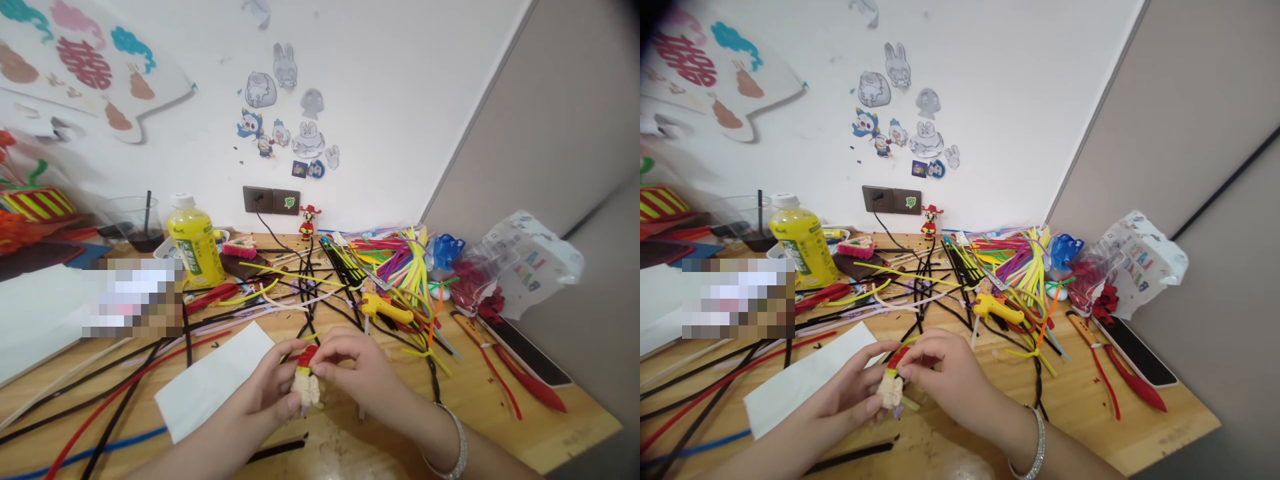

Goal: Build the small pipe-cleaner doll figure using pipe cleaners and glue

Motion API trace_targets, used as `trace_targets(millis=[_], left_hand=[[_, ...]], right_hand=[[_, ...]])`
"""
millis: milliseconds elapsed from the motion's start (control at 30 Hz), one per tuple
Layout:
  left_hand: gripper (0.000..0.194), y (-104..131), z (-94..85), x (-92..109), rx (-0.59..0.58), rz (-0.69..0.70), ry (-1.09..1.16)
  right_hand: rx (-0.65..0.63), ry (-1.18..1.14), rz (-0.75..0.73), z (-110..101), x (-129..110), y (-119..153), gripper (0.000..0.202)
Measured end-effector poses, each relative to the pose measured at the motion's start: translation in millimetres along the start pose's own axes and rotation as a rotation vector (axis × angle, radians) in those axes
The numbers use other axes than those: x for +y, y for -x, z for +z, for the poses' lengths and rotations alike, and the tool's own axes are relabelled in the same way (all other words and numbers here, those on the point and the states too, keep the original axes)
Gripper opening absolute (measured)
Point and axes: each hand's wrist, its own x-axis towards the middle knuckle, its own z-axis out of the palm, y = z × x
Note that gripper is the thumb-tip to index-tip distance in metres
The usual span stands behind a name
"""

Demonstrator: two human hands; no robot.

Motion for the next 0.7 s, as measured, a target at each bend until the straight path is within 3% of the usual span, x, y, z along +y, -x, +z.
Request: trace_targets(millis=[133,700], left_hand=[[0.045,-1.5,1.0,3.7,-0.007,0.001,0.025],[0.047,-0.2,-0.5,1.6,0.005,0.011,0.079]], right_hand=[[-0.021,-0.041,0.030,-2.0,-1.7,-0.5,0.006],[-0.028,0.045,-0.139,-4.0,-1.4,0.1,0.014]])
